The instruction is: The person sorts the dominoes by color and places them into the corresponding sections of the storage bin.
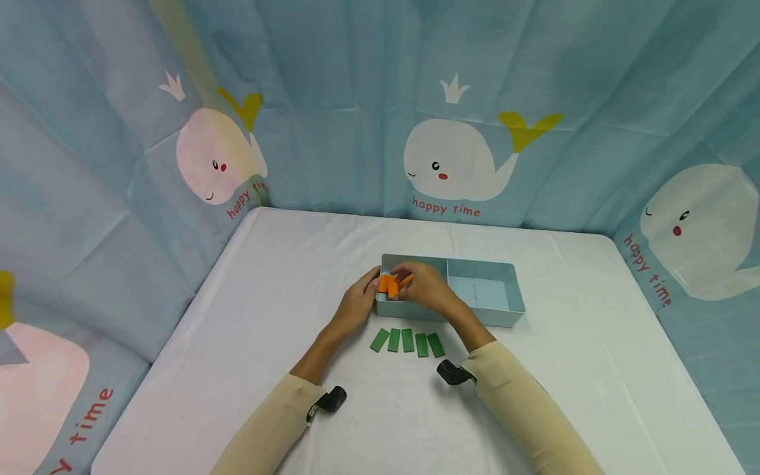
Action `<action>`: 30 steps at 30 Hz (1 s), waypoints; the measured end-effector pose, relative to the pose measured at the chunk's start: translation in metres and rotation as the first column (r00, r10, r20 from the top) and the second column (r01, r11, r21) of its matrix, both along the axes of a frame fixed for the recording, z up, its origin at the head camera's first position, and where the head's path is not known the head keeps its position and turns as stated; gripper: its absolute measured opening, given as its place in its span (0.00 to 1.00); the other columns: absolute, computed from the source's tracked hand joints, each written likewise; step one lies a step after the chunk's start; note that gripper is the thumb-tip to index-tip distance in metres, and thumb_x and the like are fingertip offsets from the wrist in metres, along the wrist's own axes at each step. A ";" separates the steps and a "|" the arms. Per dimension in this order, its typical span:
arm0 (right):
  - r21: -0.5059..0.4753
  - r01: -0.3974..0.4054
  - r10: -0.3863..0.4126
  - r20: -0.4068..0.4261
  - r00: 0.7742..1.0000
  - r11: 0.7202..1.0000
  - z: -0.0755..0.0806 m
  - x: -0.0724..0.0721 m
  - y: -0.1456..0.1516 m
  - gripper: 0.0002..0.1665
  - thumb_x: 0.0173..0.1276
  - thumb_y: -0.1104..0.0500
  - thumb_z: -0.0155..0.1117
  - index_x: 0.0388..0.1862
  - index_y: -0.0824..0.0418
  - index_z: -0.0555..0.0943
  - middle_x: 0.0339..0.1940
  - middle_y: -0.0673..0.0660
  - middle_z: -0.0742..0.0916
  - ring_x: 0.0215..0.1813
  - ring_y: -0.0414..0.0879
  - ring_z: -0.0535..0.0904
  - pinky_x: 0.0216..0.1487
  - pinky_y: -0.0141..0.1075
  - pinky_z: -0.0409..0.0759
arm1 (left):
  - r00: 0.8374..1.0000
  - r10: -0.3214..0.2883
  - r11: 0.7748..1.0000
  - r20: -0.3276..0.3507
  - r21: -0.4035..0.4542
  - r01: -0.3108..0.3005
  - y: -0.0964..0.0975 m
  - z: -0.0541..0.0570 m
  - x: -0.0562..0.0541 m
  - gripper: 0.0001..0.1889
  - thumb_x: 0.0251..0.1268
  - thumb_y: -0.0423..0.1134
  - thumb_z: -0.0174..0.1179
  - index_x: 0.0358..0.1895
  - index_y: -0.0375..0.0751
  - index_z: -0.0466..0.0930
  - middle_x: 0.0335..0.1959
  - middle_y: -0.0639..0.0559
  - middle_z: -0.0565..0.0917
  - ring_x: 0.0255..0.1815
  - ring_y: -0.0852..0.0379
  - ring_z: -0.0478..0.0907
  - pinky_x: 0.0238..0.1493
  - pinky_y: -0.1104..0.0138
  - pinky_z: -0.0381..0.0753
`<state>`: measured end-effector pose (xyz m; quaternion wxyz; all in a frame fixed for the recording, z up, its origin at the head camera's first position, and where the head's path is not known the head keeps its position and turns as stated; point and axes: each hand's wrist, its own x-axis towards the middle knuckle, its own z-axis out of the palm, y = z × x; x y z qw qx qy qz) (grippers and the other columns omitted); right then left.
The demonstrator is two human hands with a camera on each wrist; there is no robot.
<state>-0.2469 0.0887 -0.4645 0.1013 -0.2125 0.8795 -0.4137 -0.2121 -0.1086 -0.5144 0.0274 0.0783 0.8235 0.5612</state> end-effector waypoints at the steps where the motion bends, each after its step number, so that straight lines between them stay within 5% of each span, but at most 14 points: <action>1: 0.007 -0.011 0.011 -0.003 1.000 1.000 -0.001 -0.001 -0.002 0.28 0.63 0.69 0.79 0.63 0.67 0.84 0.53 0.63 0.89 0.47 0.52 0.87 0.50 0.42 0.89 | 1.000 0.000 1.000 -0.002 0.001 0.000 0.000 0.000 0.000 0.29 0.90 0.46 0.43 0.84 0.39 0.60 0.83 0.45 0.65 0.85 0.45 0.59 0.85 0.48 0.57; 16: 0.079 -0.103 0.101 0.022 0.995 0.992 -0.005 -0.012 -0.019 0.24 0.66 0.71 0.75 0.61 0.70 0.84 0.52 0.64 0.90 0.54 0.56 0.87 0.58 0.45 0.88 | 1.000 -0.022 1.000 -0.019 0.017 0.022 -0.001 0.002 0.000 0.28 0.90 0.44 0.43 0.84 0.38 0.60 0.84 0.43 0.65 0.85 0.45 0.58 0.85 0.48 0.58; 30: 0.019 -0.065 0.065 0.029 0.997 0.998 -0.003 -0.007 -0.011 0.27 0.67 0.70 0.74 0.65 0.67 0.83 0.54 0.64 0.90 0.55 0.57 0.88 0.55 0.47 0.88 | 1.000 -0.015 1.000 -0.023 0.003 0.015 -0.002 0.002 0.000 0.28 0.90 0.46 0.43 0.84 0.38 0.61 0.83 0.45 0.65 0.85 0.45 0.58 0.85 0.49 0.57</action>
